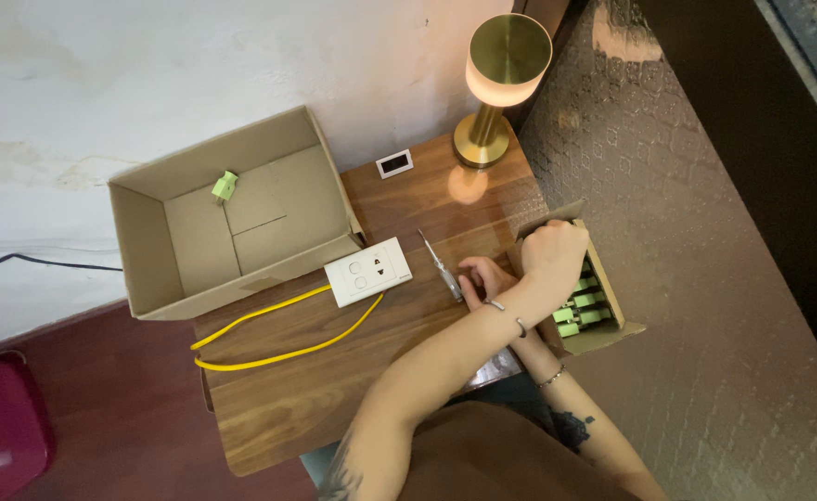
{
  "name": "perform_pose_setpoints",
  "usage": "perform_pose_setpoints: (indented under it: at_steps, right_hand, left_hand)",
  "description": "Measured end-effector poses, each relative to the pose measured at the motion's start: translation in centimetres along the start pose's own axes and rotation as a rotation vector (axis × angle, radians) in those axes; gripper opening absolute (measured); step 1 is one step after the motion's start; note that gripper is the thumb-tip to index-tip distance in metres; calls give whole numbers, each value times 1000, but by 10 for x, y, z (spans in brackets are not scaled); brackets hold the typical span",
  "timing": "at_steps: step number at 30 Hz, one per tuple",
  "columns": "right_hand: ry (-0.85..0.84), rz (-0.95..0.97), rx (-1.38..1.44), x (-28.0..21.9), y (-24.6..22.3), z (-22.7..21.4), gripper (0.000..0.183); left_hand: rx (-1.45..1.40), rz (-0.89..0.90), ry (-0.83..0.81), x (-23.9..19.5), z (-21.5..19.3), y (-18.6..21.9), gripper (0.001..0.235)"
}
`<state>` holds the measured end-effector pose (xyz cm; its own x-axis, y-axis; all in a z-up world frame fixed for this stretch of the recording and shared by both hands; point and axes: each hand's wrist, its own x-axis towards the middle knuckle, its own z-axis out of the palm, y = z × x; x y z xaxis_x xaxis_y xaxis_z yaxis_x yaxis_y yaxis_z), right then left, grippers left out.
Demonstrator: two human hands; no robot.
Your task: The person assembles small green electrical components on a wooden table. They use a screwdriver to tighten screws on the components, then place them into a cardboard box. The person repeats this process with multiple components.
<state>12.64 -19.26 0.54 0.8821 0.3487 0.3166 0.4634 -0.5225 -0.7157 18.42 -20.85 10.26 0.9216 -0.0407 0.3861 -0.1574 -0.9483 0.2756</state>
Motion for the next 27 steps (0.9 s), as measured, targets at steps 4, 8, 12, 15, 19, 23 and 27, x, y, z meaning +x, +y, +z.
perform_pose_setpoints:
  at_steps: [4,8,12,15,19,23,27]
  right_hand:
    - [-25,16,12,0,-6,-6,22]
    - [-37,6,-9,-1,-9,-7,24]
    - [-36,27,25,0,-9,-6,24]
    - [-14,6,13,0,-7,-6,23]
    - [0,-13,11,-1,-9,-5,21]
    - [18,-16,20,-1,-7,-5,23]
    - [-18,-1,49,-4,6,3,22]
  left_hand:
    - [-100,-48,-186,2,-10,2,12]
    - [-242,-33,-499,7,-16,-5,14]
    - [-223,-39,-653,12,-25,-6,13]
    - [-217,-36,-696,13,-23,-7,19]
    - [-213,-42,-680,13,-21,-6,20]
    - [-206,-42,-668,7,-24,-6,19]
    - [65,32,124,-23,-29,-5,5]
